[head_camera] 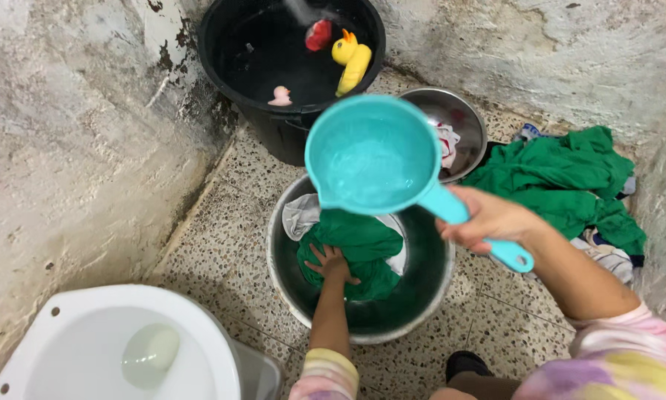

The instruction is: The person washes clothes by hand in a metal basin. They scoop water from a black bucket using a blue scoop, pour it over the clothes, agitate and rinse them, then transfer the wet items to a second basin. They repeat this process with additional garments.

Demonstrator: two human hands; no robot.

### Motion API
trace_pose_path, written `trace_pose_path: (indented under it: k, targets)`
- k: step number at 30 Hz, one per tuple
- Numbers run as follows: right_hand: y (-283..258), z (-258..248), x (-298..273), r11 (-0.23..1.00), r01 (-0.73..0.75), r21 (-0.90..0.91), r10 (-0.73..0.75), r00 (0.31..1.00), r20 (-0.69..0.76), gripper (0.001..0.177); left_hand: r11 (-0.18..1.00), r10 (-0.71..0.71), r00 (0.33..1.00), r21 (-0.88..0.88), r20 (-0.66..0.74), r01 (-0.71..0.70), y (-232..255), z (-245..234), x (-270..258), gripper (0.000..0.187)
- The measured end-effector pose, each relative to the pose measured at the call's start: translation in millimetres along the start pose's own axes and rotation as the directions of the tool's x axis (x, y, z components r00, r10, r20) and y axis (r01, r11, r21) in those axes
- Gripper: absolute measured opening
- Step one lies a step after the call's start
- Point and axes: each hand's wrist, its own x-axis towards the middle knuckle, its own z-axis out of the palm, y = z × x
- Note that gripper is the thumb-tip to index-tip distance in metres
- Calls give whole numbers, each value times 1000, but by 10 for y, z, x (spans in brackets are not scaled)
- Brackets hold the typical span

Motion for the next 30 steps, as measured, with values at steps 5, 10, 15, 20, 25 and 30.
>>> trace_pose_path:
  k: [5,10,15,20,25,30]
  targets:
    - [647,-54,249,993,-113,-45,116,991,64,49,999,44,996,-26,-72,-46,-85,86,4,152]
    - [1154,-74,593,987,-144,-75,147,988,44,48,992,121,985,33,-125,-118,-194,4,-124,157]
    - [1423,-139,759,983,-145,-116,150,988,35,48,991,104,988,94,-112,-94,-220,-168,-370,155]
    - [1467,-79,811,966,-180,-184,174,984,-48,47,988,101,994,125,-50,-94,-217,-265,-408,152]
    - [1412,94,829,904,-187,-383,148,981,-129,49,979,104,994,179,-28,-98,-219,-203,-287,158]
    - [1418,244,841,753,-226,-618,93,966,-240,44,979,81,996,185,34,-85,-203,-262,-270,159]
